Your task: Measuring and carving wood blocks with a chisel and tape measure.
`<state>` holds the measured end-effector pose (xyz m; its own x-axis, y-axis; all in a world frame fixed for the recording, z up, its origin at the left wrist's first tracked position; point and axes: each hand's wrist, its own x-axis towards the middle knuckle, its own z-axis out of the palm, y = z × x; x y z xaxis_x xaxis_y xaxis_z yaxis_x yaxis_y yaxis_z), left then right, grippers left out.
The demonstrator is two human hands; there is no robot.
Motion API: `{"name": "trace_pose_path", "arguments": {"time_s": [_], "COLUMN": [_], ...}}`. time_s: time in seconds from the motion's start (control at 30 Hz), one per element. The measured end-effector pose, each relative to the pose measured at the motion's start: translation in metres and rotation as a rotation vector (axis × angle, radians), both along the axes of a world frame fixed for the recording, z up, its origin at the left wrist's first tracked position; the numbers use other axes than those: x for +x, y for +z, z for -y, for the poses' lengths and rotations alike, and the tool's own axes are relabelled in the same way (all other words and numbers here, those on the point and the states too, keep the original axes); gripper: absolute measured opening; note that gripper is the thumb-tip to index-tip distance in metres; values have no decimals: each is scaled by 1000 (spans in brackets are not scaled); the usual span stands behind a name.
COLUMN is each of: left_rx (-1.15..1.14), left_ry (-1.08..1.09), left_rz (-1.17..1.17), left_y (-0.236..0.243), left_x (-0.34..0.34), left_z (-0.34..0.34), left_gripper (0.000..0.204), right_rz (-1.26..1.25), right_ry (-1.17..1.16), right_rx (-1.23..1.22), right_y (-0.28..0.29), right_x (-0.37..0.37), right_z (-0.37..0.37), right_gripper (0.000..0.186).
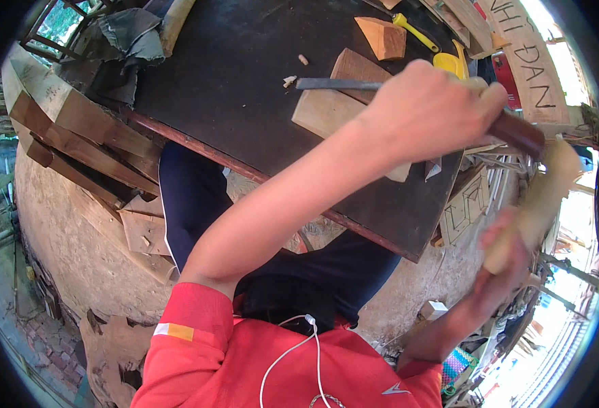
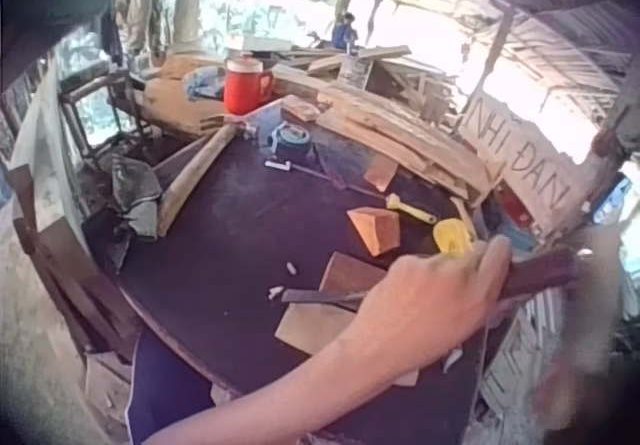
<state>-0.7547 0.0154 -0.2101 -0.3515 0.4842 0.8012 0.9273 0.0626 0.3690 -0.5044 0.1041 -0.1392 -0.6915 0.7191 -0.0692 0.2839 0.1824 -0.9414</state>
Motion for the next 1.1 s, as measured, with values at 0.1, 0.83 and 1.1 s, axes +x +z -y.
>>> {"name": "trace_pose_path", "arguments": {"time_s": [0.1, 0.83, 1.1], "left_rx": [19, 129, 174], "left_ry": [-53, -58, -41], "left_rz": [0, -56, 75], "left_y": [1, 1, 8], "left_x": [11, 37, 37], "left_z": [4, 2, -4], "left_gripper": [40, 15, 19], "right_rz": [-725, -569, -555], "right_ry": [-12, -125, -65], "right_rx": [29, 1, 47], "right_y": [32, -11, -7], "right_x": [29, 4, -1], "right_z": [-43, -5, -2], "right_gripper": [55, 47, 49]}}
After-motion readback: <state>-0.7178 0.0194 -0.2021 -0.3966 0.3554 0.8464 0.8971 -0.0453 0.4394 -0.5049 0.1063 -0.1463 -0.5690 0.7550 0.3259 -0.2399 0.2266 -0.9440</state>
